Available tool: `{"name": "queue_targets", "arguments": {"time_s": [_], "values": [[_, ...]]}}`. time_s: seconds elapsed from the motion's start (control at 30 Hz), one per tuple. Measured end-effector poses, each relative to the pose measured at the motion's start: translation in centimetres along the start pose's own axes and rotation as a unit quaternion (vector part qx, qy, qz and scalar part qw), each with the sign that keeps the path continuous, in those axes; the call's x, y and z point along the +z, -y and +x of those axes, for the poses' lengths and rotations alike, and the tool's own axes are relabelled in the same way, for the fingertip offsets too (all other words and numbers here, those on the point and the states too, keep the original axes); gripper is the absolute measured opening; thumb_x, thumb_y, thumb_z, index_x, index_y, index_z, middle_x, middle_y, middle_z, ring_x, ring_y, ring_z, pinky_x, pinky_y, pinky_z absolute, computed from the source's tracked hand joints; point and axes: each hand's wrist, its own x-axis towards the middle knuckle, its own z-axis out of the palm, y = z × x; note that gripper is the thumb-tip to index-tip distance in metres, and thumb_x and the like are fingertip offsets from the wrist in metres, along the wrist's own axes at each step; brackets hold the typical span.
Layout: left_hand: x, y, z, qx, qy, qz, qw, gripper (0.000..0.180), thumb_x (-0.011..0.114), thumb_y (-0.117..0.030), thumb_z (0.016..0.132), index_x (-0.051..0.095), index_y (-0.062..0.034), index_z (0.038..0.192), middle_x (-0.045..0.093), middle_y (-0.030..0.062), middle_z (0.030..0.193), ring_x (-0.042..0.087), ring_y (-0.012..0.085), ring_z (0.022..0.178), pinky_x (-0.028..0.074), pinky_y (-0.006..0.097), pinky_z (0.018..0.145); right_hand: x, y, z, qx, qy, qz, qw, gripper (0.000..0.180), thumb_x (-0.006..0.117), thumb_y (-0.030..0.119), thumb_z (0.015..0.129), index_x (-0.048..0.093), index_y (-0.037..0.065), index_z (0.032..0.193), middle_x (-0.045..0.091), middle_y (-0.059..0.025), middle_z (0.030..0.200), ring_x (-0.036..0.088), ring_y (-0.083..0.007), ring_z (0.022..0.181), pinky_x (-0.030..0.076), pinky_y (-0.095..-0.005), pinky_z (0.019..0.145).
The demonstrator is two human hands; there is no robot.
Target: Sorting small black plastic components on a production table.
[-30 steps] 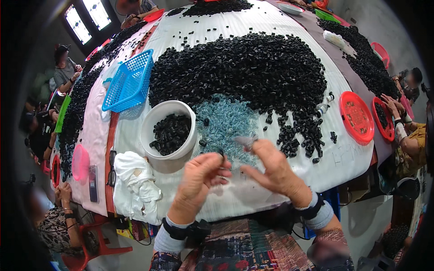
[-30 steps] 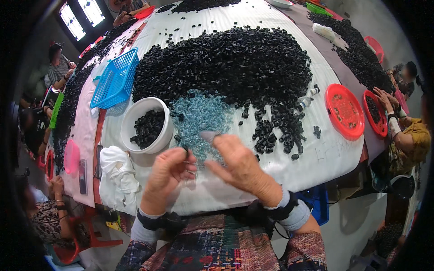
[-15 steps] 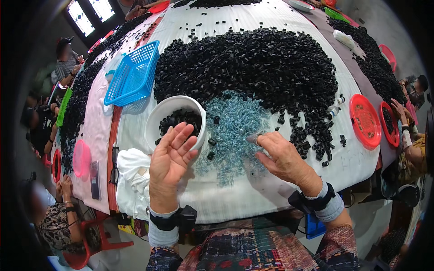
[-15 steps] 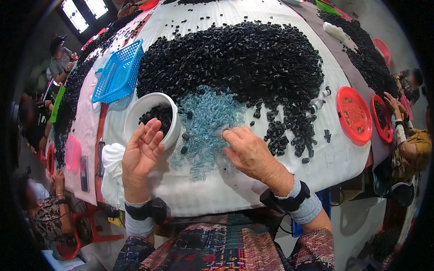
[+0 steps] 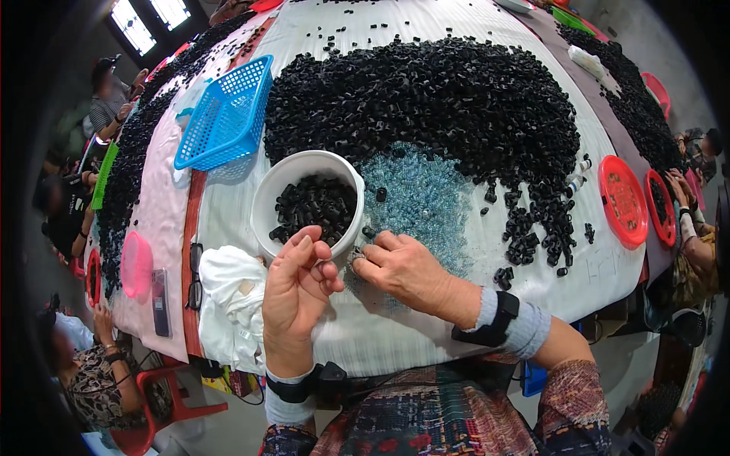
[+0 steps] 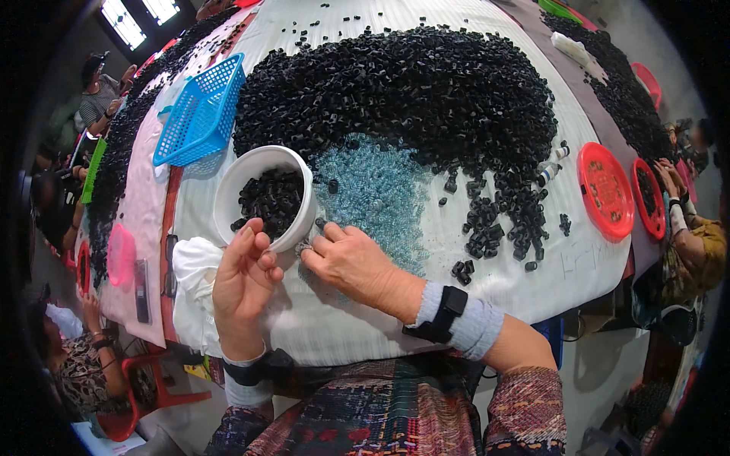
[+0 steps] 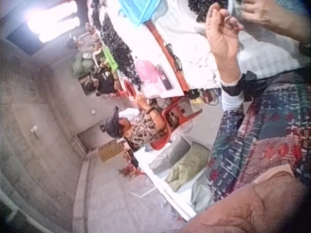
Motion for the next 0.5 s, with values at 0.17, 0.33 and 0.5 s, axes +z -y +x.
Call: {"name": "queue_targets", "arguments": {"time_s": [0.17, 0.33, 0.5], "values": [[0.0, 0.7, -0.7, 0.003, 0.004, 0.0, 1.0, 0.02, 0.051, -0.014, 0.095, 0.055, -0.0033, 0.112, 0.064, 0.0084, 0.083, 0.063, 0.0174, 0.066, 0.056, 0.034, 0.055, -0.3, -0.2, -0.6, -0.009, 0.001, -0.01, 1.0, 0.018, 0.058, 0.013, 0.074, 0.058, 0.009, 0.092, 0.052, -0.0002, 0.079, 0.053, -0.0162, 0.077, 0.046, -0.0275, 0.064], [0.1, 1.0, -1.5, -0.007, 0.023, 0.015, 1.0, 0.019, 0.05, -0.013, 0.096, 0.056, -0.0025, 0.11, 0.063, 0.0083, 0.083, 0.063, 0.017, 0.066, 0.056, 0.034, 0.055, -3.7, -0.9, -3.0, 0.048, -0.056, 0.021, 0.997, 0.015, 0.056, 0.014, 0.077, 0.057, 0.008, 0.091, 0.055, -0.0029, 0.081, 0.055, -0.0192, 0.078, 0.044, -0.0288, 0.065], [0.6, 2.7, -1.2, -0.049, 0.054, 0.025, 0.997, 0.019, 0.049, -0.013, 0.096, 0.056, -0.0021, 0.11, 0.063, 0.009, 0.083, 0.063, 0.0166, 0.067, 0.055, 0.033, 0.055, -5.5, -4.1, -9.3, 0.176, -0.053, -0.053, 0.982, 0.019, 0.056, 0.005, 0.075, 0.058, 0.006, 0.093, 0.056, -0.0054, 0.077, 0.055, -0.0211, 0.075, 0.046, -0.0328, 0.063]]}}
